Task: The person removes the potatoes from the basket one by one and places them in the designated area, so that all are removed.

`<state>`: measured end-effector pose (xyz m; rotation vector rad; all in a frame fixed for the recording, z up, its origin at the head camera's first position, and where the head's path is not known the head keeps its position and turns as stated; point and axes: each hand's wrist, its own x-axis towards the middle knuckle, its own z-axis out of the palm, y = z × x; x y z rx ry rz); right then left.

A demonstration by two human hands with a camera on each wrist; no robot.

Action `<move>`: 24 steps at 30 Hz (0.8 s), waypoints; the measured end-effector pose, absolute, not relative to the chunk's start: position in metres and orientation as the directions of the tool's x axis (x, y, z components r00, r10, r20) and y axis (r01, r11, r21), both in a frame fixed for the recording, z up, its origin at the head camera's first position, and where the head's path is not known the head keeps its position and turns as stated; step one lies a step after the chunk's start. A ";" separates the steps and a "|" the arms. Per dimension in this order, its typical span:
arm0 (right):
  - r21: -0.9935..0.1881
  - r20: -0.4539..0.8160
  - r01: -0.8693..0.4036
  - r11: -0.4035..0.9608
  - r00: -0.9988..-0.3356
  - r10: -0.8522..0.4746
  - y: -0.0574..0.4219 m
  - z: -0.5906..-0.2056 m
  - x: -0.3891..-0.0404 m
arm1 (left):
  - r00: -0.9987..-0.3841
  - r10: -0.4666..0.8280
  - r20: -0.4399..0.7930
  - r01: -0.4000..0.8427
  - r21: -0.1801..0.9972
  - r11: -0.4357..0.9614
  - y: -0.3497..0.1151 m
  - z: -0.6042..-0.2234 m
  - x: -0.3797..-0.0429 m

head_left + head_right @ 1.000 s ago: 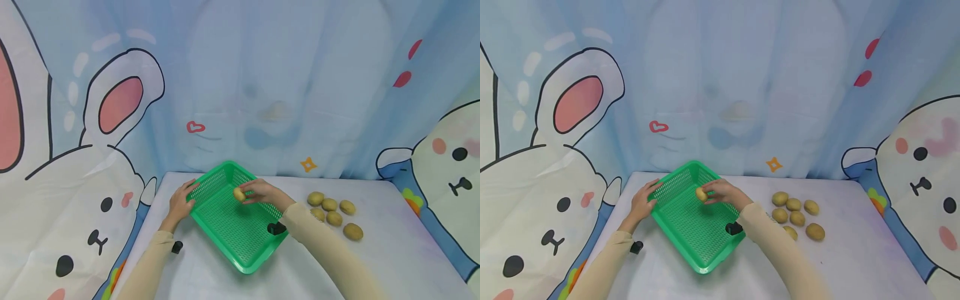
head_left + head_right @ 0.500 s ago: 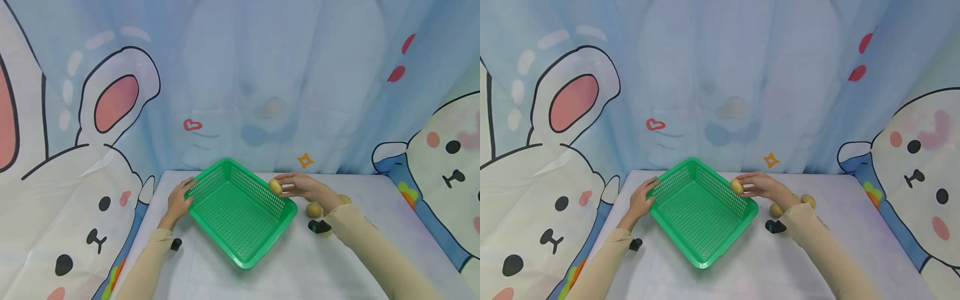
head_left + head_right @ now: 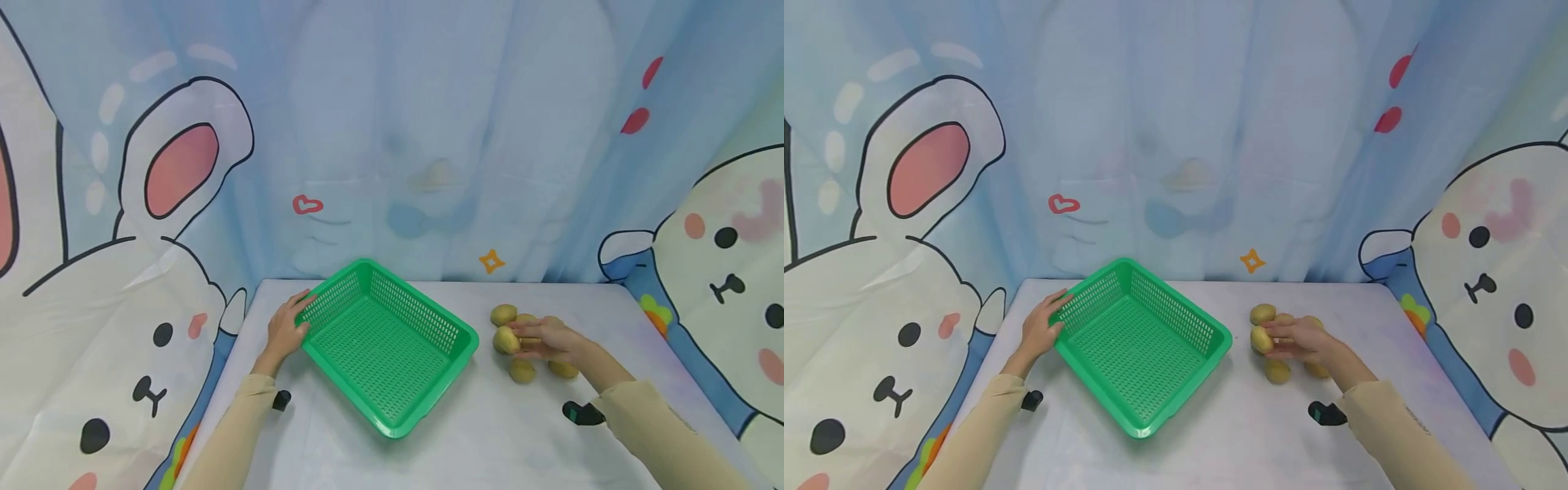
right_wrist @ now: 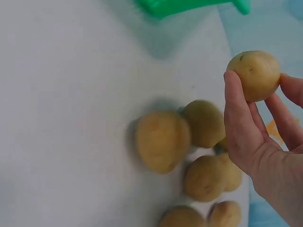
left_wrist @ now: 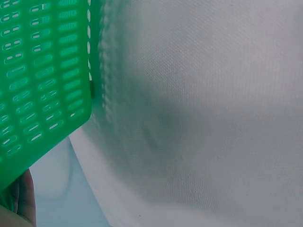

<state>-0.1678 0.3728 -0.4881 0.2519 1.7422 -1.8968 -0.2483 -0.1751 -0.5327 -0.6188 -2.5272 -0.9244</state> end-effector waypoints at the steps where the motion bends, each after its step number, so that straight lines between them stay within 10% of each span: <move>1: -0.866 -0.480 0.500 -0.001 -0.833 -0.273 0.376 -0.493 -0.165 | -0.832 0.271 0.484 0.519 0.506 0.689 -0.176 -0.533 -0.248; 24: -0.840 -0.498 0.540 -0.052 -0.806 -0.318 0.421 -0.523 -0.127 | -0.826 0.269 0.495 0.526 0.510 0.680 -0.176 -0.534 -0.249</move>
